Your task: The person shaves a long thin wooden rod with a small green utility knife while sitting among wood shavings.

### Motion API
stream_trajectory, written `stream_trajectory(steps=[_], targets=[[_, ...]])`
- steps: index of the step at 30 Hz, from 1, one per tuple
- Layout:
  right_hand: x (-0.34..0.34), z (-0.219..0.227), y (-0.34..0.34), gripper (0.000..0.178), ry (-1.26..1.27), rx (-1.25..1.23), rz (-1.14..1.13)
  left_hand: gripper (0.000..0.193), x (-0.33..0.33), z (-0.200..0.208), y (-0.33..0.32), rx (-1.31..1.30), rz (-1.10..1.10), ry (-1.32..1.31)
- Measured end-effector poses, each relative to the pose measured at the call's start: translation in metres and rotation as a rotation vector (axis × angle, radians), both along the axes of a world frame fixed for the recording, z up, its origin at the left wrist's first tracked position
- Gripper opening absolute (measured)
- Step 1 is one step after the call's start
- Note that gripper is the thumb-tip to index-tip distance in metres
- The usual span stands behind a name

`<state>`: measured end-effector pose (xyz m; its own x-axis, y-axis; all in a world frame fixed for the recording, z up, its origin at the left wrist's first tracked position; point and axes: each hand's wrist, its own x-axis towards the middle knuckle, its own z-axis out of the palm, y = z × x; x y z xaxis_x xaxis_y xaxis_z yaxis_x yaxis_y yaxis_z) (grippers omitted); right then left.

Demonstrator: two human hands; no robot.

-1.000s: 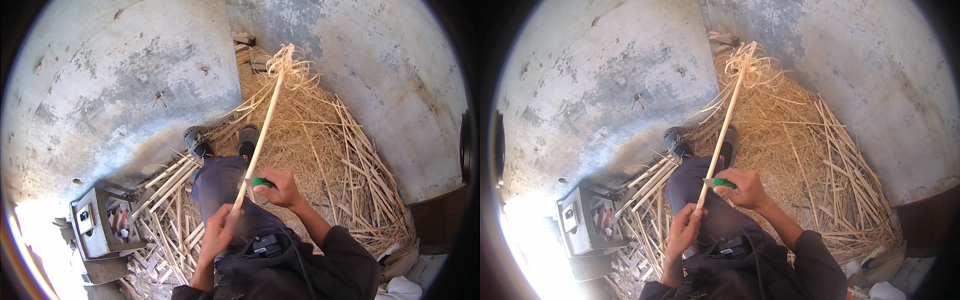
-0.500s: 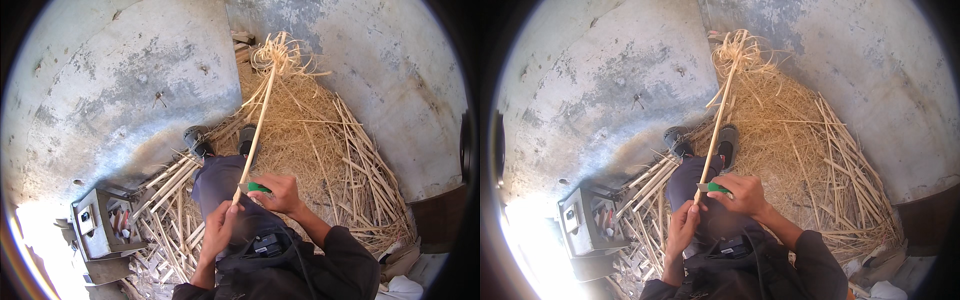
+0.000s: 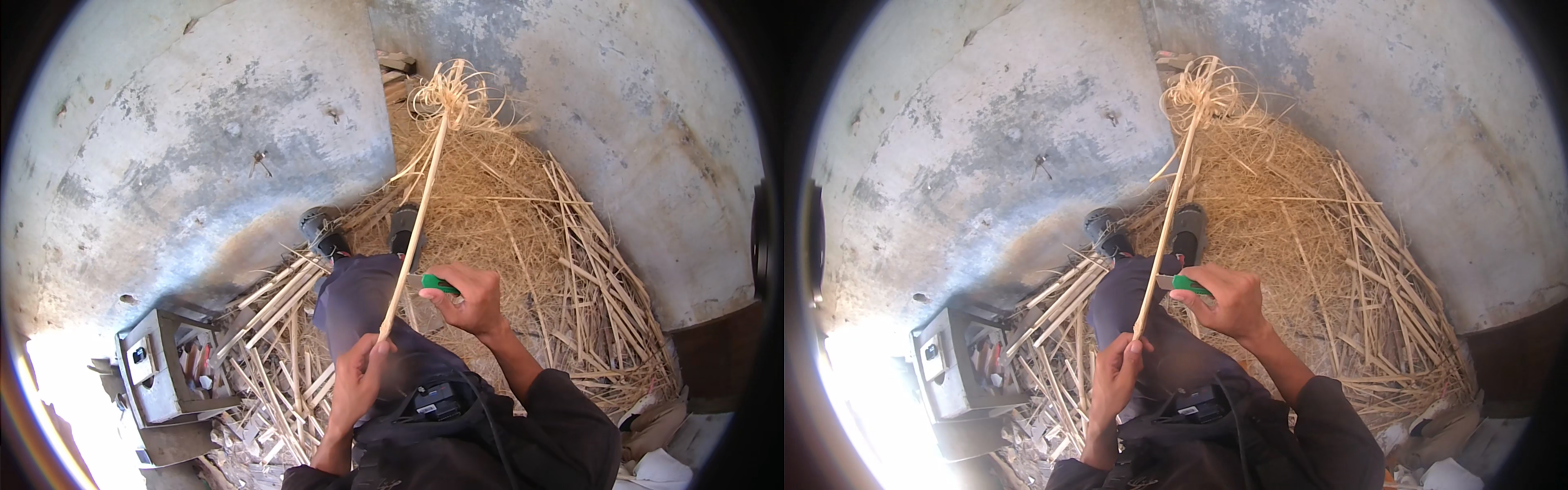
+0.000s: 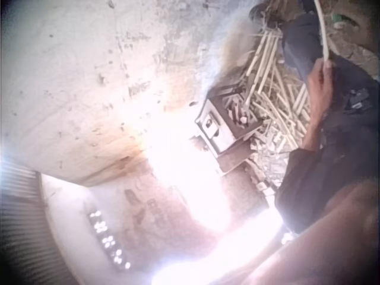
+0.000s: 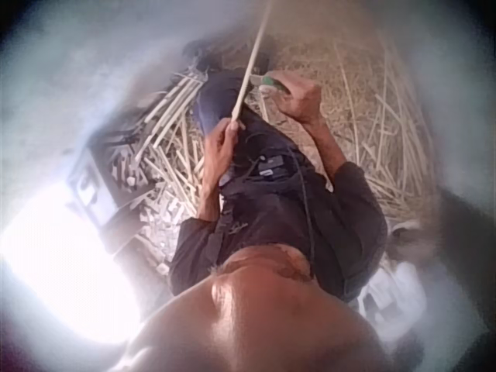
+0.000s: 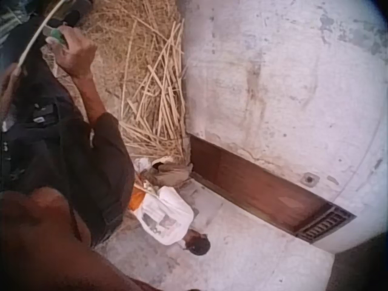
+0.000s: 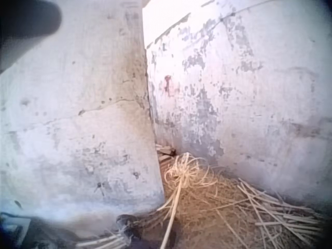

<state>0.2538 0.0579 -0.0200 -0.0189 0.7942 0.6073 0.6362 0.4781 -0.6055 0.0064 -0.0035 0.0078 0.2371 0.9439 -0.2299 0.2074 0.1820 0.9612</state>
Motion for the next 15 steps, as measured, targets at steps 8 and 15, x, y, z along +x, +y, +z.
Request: stream_trajectory(steps=[8,15], targets=[[0.0023,-0.0014,-0.0001,0.036,0.028,-0.024,0.104,0.022,-0.0025,-0.0088,-0.0005,-0.037,-0.006,-0.095],[-0.0009,-0.0048,0.0028,0.037,0.046,0.045,0.07,0.021,0.0036,-0.0035,-0.0024,0.024,0.004,-0.033]])
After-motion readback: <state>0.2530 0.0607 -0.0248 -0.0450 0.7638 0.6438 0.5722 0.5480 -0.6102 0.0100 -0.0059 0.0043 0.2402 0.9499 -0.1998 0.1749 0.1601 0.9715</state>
